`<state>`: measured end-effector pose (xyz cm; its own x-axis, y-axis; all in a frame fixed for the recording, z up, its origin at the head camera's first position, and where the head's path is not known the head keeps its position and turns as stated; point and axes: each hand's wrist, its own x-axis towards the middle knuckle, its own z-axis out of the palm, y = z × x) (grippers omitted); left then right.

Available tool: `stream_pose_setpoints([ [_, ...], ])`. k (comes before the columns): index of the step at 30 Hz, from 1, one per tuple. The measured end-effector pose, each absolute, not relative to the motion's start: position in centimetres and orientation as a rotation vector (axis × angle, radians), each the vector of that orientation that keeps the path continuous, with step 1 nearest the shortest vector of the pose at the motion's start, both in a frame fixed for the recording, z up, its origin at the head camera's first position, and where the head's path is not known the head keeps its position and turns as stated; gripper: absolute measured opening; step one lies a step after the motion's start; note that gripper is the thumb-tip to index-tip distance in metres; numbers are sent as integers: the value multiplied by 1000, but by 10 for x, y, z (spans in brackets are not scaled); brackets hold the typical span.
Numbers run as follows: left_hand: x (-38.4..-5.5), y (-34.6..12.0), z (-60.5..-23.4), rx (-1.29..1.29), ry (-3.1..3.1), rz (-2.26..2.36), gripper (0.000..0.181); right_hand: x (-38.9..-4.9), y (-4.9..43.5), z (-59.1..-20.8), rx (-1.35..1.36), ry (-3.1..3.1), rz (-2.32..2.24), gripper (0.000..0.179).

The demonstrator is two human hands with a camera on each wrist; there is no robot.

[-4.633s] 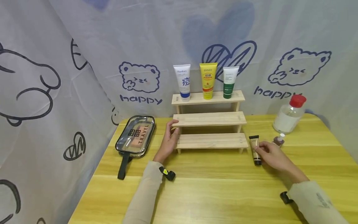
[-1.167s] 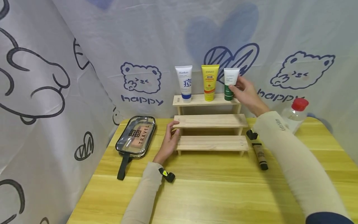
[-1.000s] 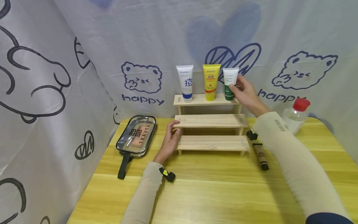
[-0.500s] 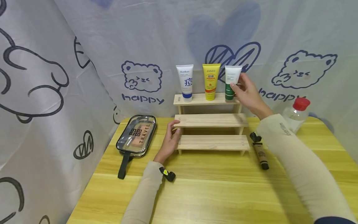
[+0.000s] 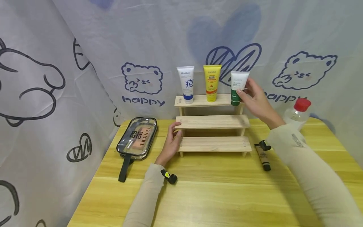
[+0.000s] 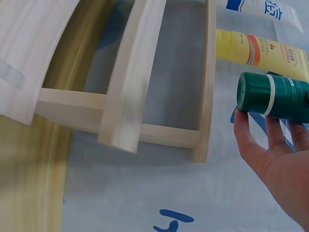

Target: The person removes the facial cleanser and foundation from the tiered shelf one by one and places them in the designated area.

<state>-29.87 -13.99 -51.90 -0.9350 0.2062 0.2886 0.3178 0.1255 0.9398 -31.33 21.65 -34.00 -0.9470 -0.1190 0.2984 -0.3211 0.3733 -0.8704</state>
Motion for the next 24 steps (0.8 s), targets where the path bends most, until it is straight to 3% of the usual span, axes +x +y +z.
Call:
stream_pose_setpoints([
  [24, -296, -140, -517, -549, -2280, -1961, 40, -260, 235, -361, 460, -2451, 1535, 59],
])
